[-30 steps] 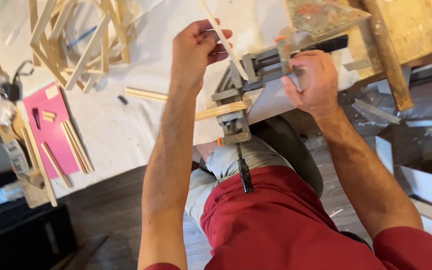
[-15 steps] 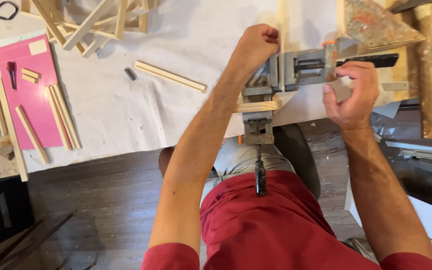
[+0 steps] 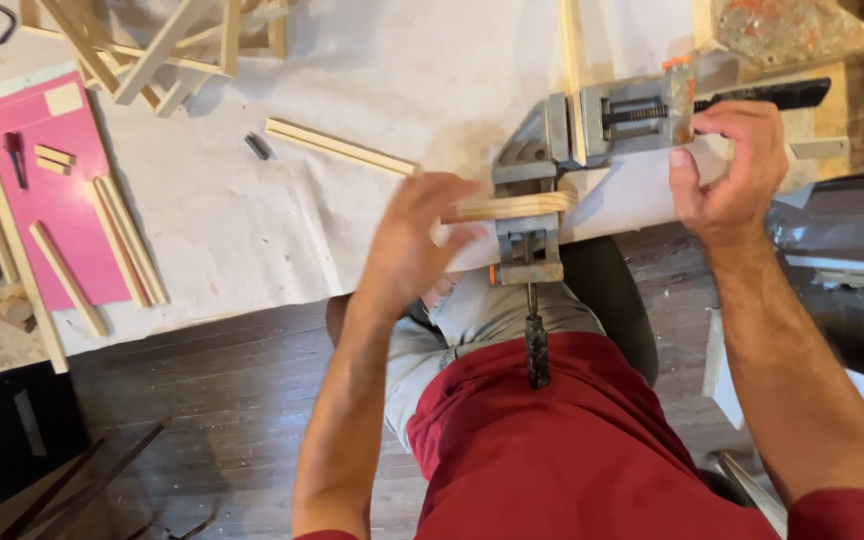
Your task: Assembling a wooden frame by positioning slats in a corner clamp and securing them with a hammer.
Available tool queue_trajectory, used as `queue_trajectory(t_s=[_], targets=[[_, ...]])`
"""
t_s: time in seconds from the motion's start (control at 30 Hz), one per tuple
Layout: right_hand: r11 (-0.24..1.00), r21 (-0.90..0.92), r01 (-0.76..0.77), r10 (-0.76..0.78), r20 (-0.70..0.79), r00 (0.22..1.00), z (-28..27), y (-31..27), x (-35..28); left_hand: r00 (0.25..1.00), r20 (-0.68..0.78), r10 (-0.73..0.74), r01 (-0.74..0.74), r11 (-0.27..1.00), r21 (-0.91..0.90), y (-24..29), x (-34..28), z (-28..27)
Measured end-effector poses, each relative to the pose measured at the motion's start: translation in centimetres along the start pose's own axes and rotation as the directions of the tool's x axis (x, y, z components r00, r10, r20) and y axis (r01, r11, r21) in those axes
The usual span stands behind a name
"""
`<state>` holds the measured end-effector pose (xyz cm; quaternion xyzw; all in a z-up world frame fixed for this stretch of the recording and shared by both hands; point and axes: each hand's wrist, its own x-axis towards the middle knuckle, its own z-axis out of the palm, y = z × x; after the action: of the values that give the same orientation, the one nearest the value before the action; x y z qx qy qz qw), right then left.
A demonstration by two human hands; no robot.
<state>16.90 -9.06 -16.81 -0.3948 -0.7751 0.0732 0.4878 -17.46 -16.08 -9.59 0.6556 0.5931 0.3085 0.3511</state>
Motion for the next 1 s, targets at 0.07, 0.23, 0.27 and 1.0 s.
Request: queue_trajectory(t_s=[0.07, 0.23, 0.27, 1.0], targets=[[1.000, -0.007, 0.011, -0.011, -0.003, 1.000, 0.1, 0.2, 0.0, 0.944, 0.216, 0.251, -0.309, 0.900, 0.308, -0.8, -1.2, 1.7], [0.998, 0.054, 0.022, -0.022, -0.012, 1.000, -0.3, -1.2, 1.1, 0.950, 0.058, 0.305, -0.310, 0.920, 0.241, -1.6, -1.6, 2.3], [0.997, 0.071, 0.012, -0.011, -0.014, 1.000, -0.5, -1.6, 1.3, 0.956, 0.046, 0.290, -0.292, 0.928, 0.231, -2.1, -1.8, 2.2], [0.687, -0.696, 0.211, 0.220, 0.475, 0.852, -13.1, 2.0, -1.3, 0.933, -0.359, -0.004, 0.023, 0.998, 0.050, 0.2, -10.3, -0.6]])
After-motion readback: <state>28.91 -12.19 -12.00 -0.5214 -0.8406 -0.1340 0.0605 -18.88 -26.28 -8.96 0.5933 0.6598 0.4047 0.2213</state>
